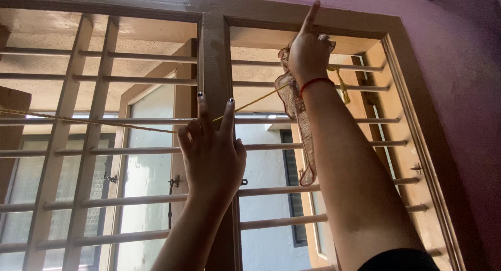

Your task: The person wipes the metal bars of a window grille with a cloth, moving systematically from the top to the bottom. The person uses both hands to hold the cloth and wipe the bars, ensuring thorough cleaning of the surface.

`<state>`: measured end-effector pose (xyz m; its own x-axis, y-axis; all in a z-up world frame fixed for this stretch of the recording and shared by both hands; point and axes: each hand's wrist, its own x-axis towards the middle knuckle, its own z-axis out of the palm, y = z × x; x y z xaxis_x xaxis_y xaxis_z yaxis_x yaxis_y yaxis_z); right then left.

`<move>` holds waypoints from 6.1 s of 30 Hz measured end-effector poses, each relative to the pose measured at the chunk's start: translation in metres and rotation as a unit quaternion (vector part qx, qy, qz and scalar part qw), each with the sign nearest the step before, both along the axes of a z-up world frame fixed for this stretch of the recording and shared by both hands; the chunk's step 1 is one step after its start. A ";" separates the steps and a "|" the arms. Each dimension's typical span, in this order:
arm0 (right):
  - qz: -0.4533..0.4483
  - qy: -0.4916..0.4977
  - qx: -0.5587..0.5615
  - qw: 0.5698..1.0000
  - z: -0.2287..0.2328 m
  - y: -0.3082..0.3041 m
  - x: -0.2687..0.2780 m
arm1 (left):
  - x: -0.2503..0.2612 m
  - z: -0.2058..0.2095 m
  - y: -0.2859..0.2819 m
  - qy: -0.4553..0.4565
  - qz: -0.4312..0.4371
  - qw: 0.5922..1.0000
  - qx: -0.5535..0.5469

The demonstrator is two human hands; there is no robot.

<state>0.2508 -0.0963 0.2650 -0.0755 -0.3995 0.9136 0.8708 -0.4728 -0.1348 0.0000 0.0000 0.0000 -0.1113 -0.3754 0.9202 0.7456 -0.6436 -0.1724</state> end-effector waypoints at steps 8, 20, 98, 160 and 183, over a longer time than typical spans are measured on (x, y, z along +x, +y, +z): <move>0.068 -0.080 -0.017 0.994 -0.004 0.007 0.000 | -0.001 0.001 -0.006 -0.002 0.017 1.000 -0.006; -0.052 -0.259 0.075 0.961 -0.081 -0.005 -0.018 | 0.062 0.066 -0.047 0.141 0.080 0.986 -0.045; 0.205 0.052 -0.253 0.944 -0.078 -0.092 0.062 | 0.087 0.081 -0.022 0.180 0.049 0.982 -0.019; -0.097 0.015 -0.133 0.986 -0.171 -0.115 0.094 | 0.065 0.062 -0.041 0.228 -0.073 0.970 -0.034; -0.102 0.059 -0.209 0.971 -0.234 -0.135 0.074 | 0.061 0.061 -0.039 0.240 -0.072 0.967 -0.038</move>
